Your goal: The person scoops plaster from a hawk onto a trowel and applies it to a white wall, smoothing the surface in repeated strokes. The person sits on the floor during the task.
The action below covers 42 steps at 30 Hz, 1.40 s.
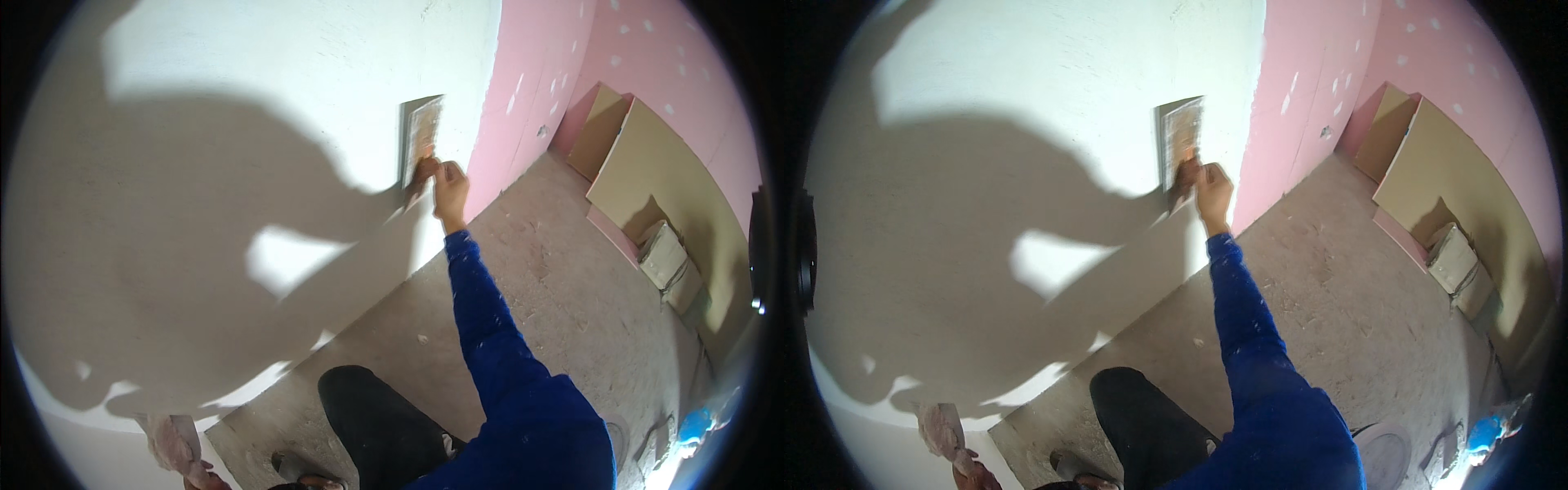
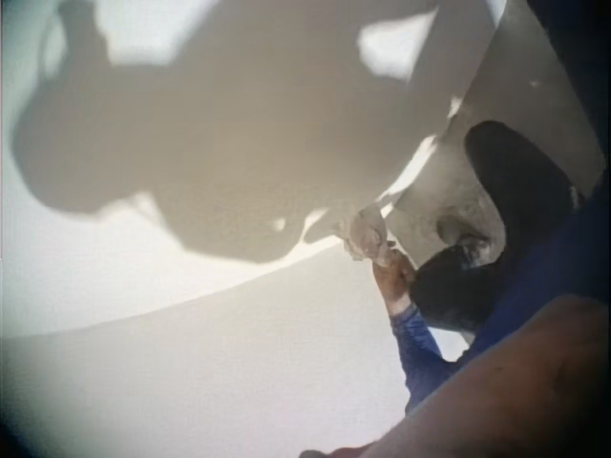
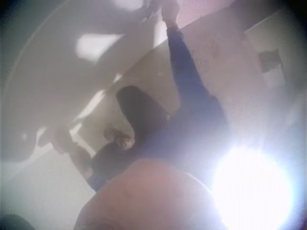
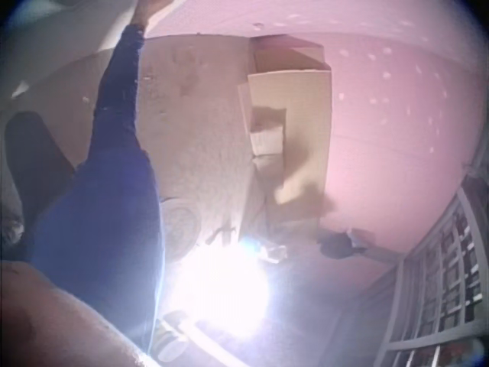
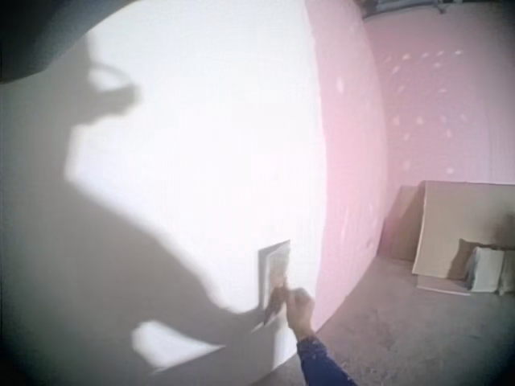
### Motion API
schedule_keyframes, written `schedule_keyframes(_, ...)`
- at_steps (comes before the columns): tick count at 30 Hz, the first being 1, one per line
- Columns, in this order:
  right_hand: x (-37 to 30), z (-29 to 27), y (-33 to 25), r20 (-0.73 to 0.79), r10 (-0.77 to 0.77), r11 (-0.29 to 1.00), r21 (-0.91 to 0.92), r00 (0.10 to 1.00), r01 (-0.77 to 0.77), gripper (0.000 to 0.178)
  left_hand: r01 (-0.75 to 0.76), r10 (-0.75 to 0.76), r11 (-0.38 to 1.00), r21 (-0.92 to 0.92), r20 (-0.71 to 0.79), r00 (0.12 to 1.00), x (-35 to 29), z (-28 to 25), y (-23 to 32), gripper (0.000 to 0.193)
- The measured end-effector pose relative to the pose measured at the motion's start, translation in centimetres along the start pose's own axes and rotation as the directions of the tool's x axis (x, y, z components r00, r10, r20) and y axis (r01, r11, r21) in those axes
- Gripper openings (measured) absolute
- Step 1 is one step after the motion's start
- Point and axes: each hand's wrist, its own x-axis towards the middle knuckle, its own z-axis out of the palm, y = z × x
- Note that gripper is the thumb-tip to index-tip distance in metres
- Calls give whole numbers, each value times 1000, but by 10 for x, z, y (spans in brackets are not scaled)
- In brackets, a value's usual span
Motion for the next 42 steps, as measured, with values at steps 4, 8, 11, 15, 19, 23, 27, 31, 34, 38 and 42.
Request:
schedule_keyframes(4,-67,-22,-33,287,340,918,107,896,-383,37,324,-333,943,-79,-266,905,14,40,26,52)
schedule_keyframes(8,-52,-78,0,372,385,605,589,845,-535,33,504,-393,839,208,-409,824,43,63,54,32)
schedule_keyframes(11,-38,-81,32,342,648,331,679,680,-656,37,516,-337,639,570,-395,855,50,63,50,29)
schedule_keyframes(15,-31,-47,55,311,772,280,615,554,-737,43,404,-357,906,125,-287,889,45,57,36,44)
schedule_keyframes(19,-23,-20,50,254,797,268,663,547,-699,43,256,-320,912,-320,-165,933,27,54,35,58)
schedule_keyframes(23,13,-27,5,248,761,337,639,600,-691,44,84,14,939,333,-281,960,9,48,37,48)
schedule_keyframes(27,83,-31,-67,227,576,454,710,785,-538,43,-349,478,439,828,114,871,29,46,43,37)
schedule_keyframes(31,96,-38,-83,310,517,463,683,798,-565,43,410,-385,910,59,-246,890,50,65,60,30)
schedule_keyframes(34,42,-54,-39,406,574,297,706,711,-643,43,396,-288,730,557,-276,917,78,76,50,27)
schedule_keyframes(38,-37,-46,30,360,768,232,615,530,-754,50,122,-101,705,698,-71,992,96,69,28,24)
schedule_keyframes(42,-54,-24,61,390,719,210,667,575,-715,48,481,-390,788,385,-292,873,99,67,21,21)
